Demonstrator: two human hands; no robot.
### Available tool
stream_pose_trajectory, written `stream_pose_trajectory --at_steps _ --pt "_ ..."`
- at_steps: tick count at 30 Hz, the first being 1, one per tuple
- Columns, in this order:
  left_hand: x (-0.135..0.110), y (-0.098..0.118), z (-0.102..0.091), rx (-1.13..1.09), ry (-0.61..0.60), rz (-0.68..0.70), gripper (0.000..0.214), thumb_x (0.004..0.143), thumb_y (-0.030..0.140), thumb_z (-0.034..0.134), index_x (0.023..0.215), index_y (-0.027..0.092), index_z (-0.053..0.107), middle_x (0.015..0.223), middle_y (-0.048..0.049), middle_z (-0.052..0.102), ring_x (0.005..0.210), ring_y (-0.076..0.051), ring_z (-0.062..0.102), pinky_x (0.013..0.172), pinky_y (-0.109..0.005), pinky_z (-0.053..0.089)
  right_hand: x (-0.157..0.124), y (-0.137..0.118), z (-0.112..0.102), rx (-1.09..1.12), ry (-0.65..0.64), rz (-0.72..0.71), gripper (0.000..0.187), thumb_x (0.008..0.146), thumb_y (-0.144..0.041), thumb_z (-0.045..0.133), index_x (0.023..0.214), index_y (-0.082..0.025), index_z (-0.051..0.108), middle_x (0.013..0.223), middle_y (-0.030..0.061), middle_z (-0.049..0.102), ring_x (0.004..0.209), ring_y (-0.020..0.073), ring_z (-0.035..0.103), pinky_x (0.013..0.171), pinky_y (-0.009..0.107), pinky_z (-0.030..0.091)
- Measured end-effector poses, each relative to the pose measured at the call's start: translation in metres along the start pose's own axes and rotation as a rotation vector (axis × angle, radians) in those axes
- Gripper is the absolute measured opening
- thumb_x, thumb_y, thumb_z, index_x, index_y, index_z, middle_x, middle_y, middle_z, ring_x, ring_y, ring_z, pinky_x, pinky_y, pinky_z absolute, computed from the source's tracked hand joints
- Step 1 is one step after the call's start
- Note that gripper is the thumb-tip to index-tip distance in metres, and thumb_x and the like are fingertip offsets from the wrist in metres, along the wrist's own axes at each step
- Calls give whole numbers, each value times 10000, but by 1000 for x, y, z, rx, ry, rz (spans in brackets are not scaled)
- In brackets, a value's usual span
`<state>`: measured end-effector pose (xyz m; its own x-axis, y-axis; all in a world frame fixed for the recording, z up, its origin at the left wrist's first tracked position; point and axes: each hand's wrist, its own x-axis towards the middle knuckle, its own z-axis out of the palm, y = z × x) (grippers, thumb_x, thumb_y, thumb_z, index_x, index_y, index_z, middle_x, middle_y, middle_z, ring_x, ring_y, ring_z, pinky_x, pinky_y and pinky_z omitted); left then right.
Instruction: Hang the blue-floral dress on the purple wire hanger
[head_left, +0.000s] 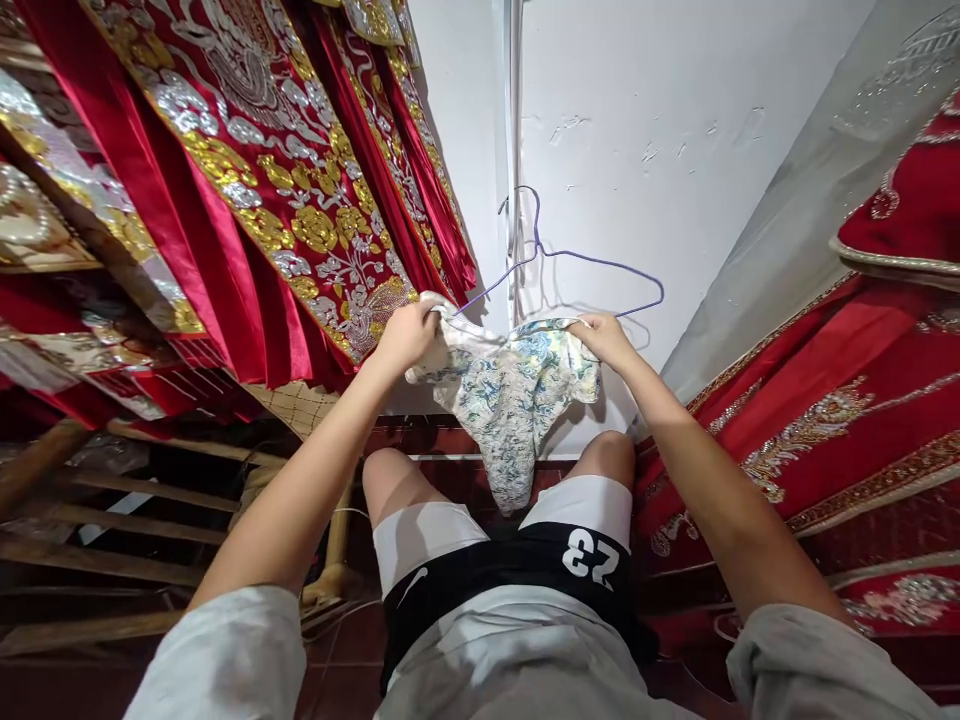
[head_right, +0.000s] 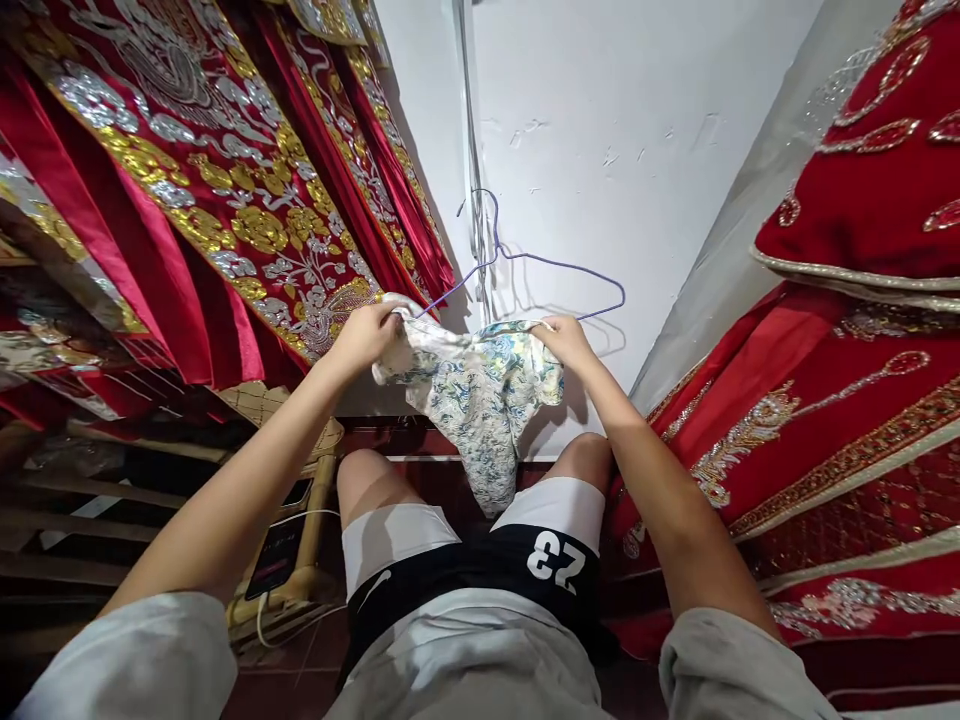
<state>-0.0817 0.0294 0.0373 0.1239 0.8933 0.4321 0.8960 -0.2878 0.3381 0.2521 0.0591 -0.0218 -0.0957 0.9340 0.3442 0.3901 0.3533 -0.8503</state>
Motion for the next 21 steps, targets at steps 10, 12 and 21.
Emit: stream_pose_trajectory --at_steps 10,12,21 --pt "29 6 2 -177 104 268 395 866 135 447 1129 133 742 1083 -107 782 962 -251 703 907 -329 525 -30 -9 -6 -109 330 -164 738 750 -228 640 1475 -193 509 877 36 714 687 181 585 673 310 470" --pt "30 3 -4 -146 91 283 334 878 155 444 1057 134 725 1003 -109 765 878 -244 673 848 -324 509 -24 -7 -30 -129 395 -111 688 766 -255 682 1438 -171 559 846 47 717 664 177 576 644 311 474" --pt "29 -13 -5 -265 304 50 223 970 355 460 894 192 592 834 -53 659 787 -204 563 757 -303 410 -14 -59 -64 153 -186 -26 472 774 -619 796 725 -154 731 688 68 736 730 215 713 636 294 557"
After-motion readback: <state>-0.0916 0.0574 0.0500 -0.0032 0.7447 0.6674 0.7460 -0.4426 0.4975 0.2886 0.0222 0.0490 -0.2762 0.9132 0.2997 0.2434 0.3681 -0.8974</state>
